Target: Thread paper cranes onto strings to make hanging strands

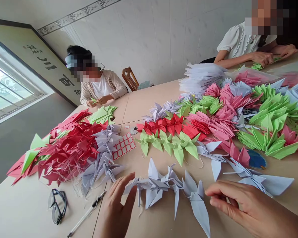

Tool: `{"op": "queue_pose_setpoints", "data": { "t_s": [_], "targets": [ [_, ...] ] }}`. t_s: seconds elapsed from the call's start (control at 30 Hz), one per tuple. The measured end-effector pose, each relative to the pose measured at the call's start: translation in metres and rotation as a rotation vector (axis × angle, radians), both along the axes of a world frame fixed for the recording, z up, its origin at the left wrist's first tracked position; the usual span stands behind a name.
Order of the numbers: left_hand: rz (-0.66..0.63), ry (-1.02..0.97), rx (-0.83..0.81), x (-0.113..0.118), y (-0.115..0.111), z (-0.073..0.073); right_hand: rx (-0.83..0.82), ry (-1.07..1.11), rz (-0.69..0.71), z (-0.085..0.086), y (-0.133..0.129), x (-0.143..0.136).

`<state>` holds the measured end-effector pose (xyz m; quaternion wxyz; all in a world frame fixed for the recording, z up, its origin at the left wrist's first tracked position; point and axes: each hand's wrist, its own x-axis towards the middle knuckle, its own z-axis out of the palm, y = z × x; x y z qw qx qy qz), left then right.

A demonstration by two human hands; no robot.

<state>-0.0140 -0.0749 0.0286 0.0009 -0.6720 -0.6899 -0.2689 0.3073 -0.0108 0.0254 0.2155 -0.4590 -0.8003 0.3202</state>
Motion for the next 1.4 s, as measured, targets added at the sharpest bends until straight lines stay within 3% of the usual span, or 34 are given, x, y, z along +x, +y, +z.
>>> {"op": "queue_pose_setpoints", "data": {
  "t_s": [0.03, 0.17, 0.3, 0.47, 0.67, 0.83, 1.0, 1.1, 1.23, 1.4],
  "targets": [
    [-0.031, 0.003, 0.003, 0.005, 0.001, -0.002, 0.047, -0.019, 0.084, 0.003, 0.002, -0.008],
    [-0.325, 0.135, -0.052, 0.031, 0.011, -0.012, 0.333, -0.110, 0.192, 0.002, 0.010, -0.042],
    [-0.391, 0.288, -0.103, 0.052, 0.024, -0.017, 0.359, -0.243, 0.210, -0.008, 0.018, -0.068],
    [-0.333, 0.354, -0.086, 0.059, 0.029, -0.018, 0.326, -0.285, 0.150, -0.011, 0.025, -0.078],
    [-0.247, 0.318, -0.052, 0.048, 0.025, -0.017, 0.182, -0.151, 0.146, -0.006, 0.026, -0.069],
    [-0.165, 0.251, 0.028, 0.039, 0.022, -0.023, 0.244, -0.059, 0.096, -0.010, 0.027, -0.060],
    [-0.258, 0.074, 0.147, 0.038, 0.012, -0.020, 0.253, -0.137, 0.162, -0.013, 0.027, -0.060],
    [-0.132, -0.066, 0.206, 0.027, 0.004, -0.012, 0.323, -0.161, 0.208, -0.008, 0.028, -0.062],
    [0.134, -0.246, 0.010, 0.003, -0.007, -0.011, 0.448, -0.161, 0.246, 0.003, 0.031, -0.077],
    [0.121, -0.334, -0.086, -0.005, -0.016, -0.033, 0.505, -0.217, 0.356, 0.002, 0.031, -0.109]
  ]
}}
